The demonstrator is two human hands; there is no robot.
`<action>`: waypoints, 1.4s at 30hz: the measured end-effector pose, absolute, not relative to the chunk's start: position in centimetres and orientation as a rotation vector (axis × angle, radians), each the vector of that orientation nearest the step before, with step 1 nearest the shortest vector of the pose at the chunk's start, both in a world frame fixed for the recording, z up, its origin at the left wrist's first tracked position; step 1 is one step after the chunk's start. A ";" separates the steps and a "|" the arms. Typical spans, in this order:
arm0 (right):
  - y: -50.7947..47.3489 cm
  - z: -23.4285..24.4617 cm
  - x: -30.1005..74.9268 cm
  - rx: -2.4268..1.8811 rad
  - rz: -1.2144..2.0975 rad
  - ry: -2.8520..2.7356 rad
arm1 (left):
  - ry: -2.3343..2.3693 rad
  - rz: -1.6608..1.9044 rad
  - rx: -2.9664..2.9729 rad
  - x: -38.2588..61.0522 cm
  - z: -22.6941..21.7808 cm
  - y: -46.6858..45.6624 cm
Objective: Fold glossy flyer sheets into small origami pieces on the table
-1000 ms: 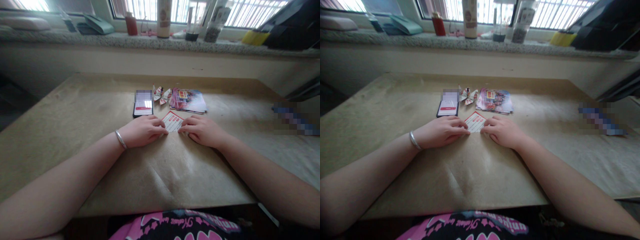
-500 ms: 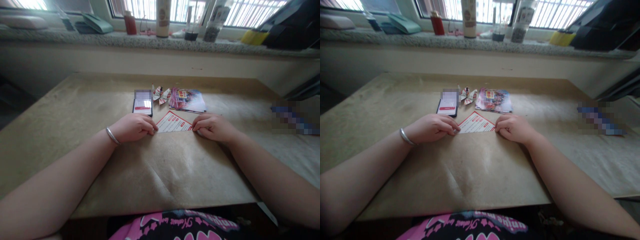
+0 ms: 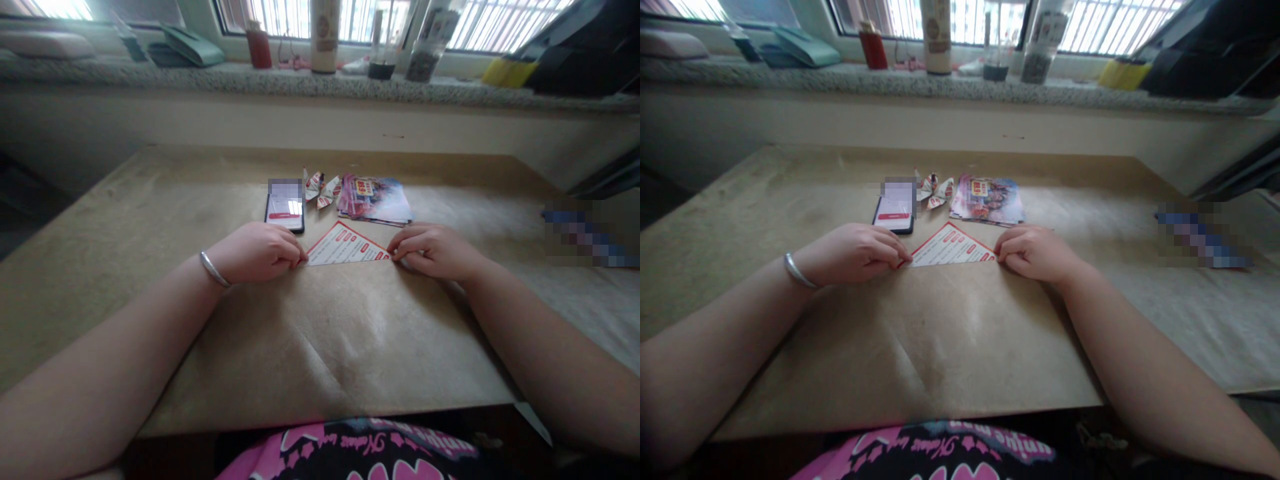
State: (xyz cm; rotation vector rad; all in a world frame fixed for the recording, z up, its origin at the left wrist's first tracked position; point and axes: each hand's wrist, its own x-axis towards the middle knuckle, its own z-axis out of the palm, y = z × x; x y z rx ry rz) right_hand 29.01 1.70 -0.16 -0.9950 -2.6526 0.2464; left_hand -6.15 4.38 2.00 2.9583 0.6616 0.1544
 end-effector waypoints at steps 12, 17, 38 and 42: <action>1.3 -0.3 28.3 -1.278 0.116 -2.533 | 0.690 0.287 3.169 -4.9 0.3 4.1; 0.6 -0.2 26.7 -1.453 0.014 -2.455 | 0.749 0.342 3.150 -4.2 0.1 3.5; 0.9 -0.7 25.5 -1.548 -0.186 -2.420 | 0.604 0.414 3.014 -3.1 -0.4 2.9; 0.9 -0.8 25.4 -1.522 -0.150 -2.432 | 0.646 0.388 2.992 -3.0 -0.7 2.9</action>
